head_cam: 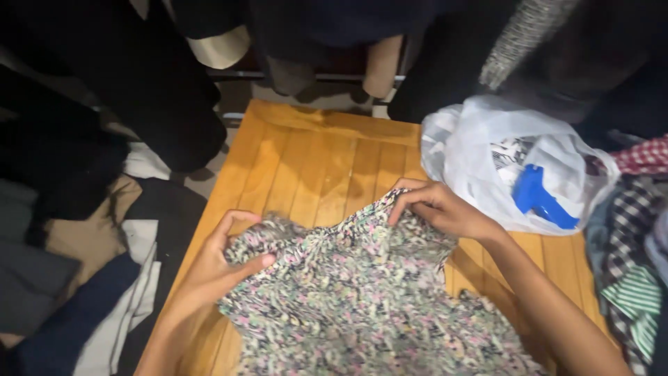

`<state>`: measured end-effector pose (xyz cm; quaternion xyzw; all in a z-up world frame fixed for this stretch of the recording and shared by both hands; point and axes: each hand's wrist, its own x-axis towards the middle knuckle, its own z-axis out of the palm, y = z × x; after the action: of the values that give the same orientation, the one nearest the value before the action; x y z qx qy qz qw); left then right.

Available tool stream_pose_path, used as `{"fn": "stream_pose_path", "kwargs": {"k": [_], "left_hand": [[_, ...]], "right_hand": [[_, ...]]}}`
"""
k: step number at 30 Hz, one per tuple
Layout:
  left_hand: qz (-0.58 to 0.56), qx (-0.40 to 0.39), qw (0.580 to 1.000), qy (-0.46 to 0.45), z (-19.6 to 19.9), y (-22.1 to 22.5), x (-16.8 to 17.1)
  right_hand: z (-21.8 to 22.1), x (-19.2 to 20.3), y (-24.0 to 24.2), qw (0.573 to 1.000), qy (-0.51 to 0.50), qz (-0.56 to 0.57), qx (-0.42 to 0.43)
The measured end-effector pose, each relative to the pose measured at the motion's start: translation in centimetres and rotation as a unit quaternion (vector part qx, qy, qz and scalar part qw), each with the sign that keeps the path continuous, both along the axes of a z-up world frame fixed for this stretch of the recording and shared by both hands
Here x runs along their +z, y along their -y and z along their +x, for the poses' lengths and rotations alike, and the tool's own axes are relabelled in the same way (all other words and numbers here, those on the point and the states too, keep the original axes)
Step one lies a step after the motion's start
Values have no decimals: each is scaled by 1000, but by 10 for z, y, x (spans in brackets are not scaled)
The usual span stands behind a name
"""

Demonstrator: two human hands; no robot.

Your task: Attaching price tags to clothing items using a tagging gun

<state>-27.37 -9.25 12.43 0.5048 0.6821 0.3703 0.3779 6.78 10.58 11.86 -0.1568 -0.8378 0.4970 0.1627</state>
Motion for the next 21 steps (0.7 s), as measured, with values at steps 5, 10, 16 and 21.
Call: {"fn": "stream_pose_path", "kwargs": {"k": [5,10,16,21], "left_hand": [[38,-47,985,-163,-42,-33,36],[53,-68,911,-403,-54,-87,51],[121,27,921,-370,-48,-159,16],[77,43,923,-375,-53,-153,-25]], "right_hand": [[-40,-18,-22,994,2,93,-60],[-71,-45,-71,960,15,224,-170],[-86,-93,-121,815,69,484,-311],[-86,-73,-73,859,94,397,-310]]}}
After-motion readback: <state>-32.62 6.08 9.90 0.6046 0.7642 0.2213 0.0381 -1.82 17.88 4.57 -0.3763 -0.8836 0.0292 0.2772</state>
